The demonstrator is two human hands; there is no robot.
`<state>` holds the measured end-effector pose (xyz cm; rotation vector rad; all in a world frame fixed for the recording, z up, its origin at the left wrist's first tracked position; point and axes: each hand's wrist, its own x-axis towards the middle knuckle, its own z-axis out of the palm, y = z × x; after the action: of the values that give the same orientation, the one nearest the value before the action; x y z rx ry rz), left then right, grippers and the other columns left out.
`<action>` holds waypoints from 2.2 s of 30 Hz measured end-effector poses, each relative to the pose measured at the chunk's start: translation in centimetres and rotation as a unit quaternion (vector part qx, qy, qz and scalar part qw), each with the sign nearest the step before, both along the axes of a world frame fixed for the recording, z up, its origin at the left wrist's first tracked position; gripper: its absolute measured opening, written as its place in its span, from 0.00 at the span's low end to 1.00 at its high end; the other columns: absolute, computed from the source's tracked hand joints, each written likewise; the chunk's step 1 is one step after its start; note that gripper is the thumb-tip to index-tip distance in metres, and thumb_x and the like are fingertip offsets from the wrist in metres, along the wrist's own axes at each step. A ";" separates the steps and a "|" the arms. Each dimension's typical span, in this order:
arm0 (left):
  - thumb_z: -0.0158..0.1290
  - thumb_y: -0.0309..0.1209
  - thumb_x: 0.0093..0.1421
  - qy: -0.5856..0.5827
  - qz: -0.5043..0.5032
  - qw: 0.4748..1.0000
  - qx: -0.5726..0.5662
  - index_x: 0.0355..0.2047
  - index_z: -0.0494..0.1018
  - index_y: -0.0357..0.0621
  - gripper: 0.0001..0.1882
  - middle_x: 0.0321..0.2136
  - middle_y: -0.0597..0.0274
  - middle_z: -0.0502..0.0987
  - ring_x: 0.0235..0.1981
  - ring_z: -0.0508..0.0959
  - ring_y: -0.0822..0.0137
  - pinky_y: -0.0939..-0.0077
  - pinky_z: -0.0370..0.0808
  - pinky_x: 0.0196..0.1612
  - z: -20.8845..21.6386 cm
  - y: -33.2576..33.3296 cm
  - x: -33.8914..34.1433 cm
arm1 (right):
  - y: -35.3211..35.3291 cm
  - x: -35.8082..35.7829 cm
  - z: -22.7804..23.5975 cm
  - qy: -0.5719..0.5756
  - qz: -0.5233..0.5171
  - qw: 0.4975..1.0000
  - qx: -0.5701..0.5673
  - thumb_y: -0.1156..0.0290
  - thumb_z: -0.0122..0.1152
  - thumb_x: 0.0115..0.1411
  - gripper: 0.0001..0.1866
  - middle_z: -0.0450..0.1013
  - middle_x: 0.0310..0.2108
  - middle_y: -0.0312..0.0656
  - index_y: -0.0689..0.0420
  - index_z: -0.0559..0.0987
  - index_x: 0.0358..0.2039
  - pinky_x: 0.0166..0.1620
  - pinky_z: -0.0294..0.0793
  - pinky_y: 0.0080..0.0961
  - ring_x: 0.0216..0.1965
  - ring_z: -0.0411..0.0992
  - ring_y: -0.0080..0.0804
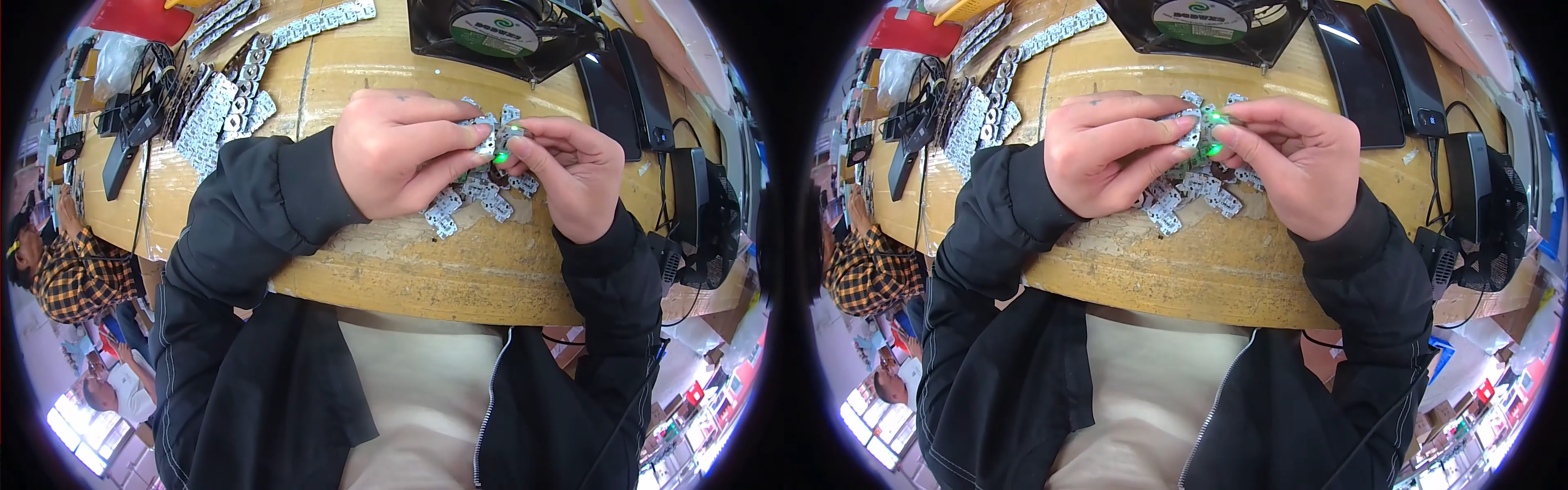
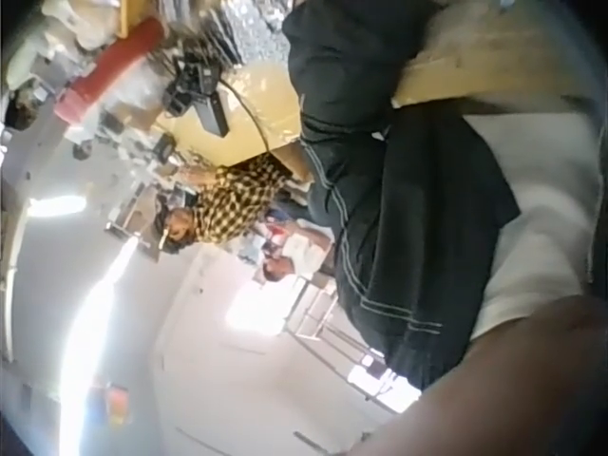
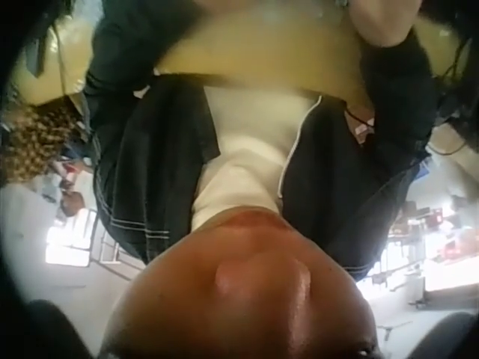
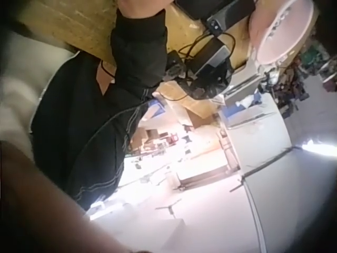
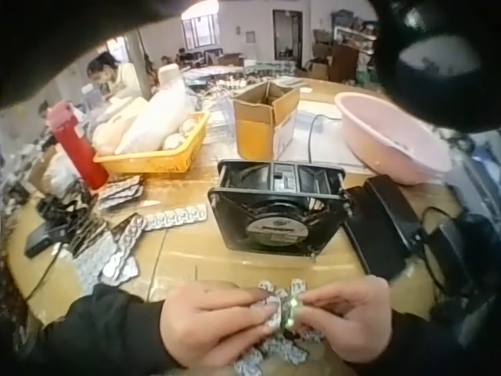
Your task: The recorder is manually assembling small metal components at a factory workbench.
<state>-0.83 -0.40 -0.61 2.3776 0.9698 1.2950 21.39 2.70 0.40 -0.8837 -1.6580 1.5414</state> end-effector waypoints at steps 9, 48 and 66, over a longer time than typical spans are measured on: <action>0.63 0.24 0.47 -0.005 0.033 0.999 0.022 0.33 0.78 0.39 0.11 0.31 0.53 0.80 0.26 0.80 0.57 0.70 0.78 0.27 -0.1 0.0 0.3 | 0.5 0.2 -0.1 0.007 -0.010 0.999 -0.049 0.81 0.59 0.60 0.10 0.78 0.31 0.47 0.70 0.77 0.41 0.31 0.77 0.17 0.30 0.78 0.27; 0.57 0.25 0.37 0.111 -0.024 0.969 0.218 0.34 0.78 0.34 0.19 0.37 0.50 0.78 0.24 0.78 0.63 0.74 0.76 0.23 -0.4 -0.1 0.2 | -1.0 0.0 0.7 -0.014 0.000 0.999 -0.043 0.81 0.59 0.60 0.07 0.78 0.28 0.44 0.69 0.79 0.39 0.30 0.77 0.17 0.27 0.77 0.25; 0.62 0.23 0.39 0.125 0.013 0.965 0.232 0.34 0.78 0.32 0.17 0.37 0.47 0.77 0.29 0.80 0.59 0.72 0.79 0.28 0.3 -0.2 0.0 | -0.2 0.8 0.9 0.028 -0.013 0.994 -0.105 0.84 0.60 0.57 0.10 0.78 0.29 0.45 0.71 0.77 0.40 0.30 0.76 0.15 0.27 0.76 0.22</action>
<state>-0.81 -0.58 -0.27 2.9517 0.8329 1.3763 22.23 2.53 1.27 -0.9581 -1.4574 1.7301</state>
